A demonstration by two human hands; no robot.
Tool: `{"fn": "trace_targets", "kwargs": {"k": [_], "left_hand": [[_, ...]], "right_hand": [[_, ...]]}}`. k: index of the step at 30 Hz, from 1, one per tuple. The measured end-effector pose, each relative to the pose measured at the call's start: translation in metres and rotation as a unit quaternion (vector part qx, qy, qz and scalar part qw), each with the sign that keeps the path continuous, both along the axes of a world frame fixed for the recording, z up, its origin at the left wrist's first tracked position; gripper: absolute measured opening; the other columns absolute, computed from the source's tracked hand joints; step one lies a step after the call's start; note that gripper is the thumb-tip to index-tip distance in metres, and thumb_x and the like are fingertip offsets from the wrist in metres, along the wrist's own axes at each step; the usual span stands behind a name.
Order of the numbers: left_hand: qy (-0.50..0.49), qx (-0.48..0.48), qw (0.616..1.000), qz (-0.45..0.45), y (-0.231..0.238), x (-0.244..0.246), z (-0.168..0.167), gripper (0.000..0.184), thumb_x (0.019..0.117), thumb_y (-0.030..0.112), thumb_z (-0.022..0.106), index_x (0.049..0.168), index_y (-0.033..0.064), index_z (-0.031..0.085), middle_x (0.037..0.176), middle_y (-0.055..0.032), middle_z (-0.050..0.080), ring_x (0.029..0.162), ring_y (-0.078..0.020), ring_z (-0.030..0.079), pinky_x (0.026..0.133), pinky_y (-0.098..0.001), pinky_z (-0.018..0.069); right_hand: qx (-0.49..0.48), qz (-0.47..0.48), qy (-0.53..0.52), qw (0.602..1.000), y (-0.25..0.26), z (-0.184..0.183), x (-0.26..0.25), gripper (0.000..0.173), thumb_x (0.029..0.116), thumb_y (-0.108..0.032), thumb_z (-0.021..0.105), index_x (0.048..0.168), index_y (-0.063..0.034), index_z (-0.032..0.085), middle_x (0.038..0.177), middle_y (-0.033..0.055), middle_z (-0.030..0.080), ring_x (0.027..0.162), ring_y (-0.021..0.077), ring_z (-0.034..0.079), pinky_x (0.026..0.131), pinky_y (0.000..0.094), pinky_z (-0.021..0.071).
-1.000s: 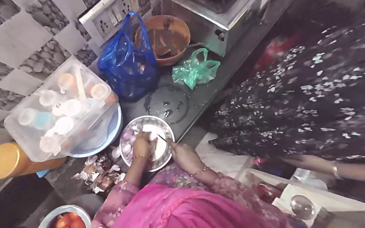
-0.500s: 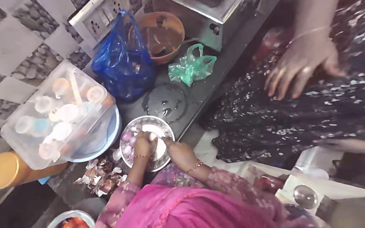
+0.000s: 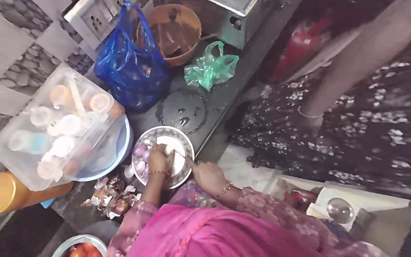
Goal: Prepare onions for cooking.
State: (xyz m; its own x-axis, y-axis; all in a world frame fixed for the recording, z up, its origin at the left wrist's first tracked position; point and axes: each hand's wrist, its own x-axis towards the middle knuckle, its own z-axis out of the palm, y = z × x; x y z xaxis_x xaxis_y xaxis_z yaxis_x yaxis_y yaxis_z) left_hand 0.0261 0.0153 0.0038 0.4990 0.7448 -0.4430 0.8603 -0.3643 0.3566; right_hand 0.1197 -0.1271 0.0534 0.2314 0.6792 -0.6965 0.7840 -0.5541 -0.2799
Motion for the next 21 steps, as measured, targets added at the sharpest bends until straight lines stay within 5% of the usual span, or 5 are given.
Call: {"fn": "trace_targets", "kwargs": {"k": [4, 21], "left_hand": [[-0.014, 0.007, 1.0, -0.001, -0.001, -0.001, -0.002, 0.045, 0.0963, 0.031, 0.071, 0.129, 0.0011, 0.066, 0.13, -0.0235, 0.062, 0.121, -0.0355, 0.062, 0.107, -0.0493, 0.0468], [-0.049, 0.019, 0.998, -0.014, 0.0, -0.006, -0.004, 0.04, 0.0957, 0.024, 0.071, 0.125, -0.0033, 0.066, 0.125, -0.0239, 0.065, 0.116, -0.0355, 0.064, 0.104, -0.0489, 0.0485]], "right_hand": [[0.007, -0.042, -0.002, 0.999, 0.0, 0.002, 0.009, 0.05, 0.1101, -0.015, 0.035, 0.159, -0.0213, 0.037, 0.119, 0.025, 0.067, 0.108, 0.0449, 0.067, 0.086, 0.0581, 0.0541], [0.06, -0.074, 0.063, 0.994, 0.016, -0.011, 0.005, 0.052, 0.1112, -0.02, 0.035, 0.162, -0.0288, 0.032, 0.122, 0.023, 0.068, 0.11, 0.0432, 0.067, 0.091, 0.058, 0.0529]]}}
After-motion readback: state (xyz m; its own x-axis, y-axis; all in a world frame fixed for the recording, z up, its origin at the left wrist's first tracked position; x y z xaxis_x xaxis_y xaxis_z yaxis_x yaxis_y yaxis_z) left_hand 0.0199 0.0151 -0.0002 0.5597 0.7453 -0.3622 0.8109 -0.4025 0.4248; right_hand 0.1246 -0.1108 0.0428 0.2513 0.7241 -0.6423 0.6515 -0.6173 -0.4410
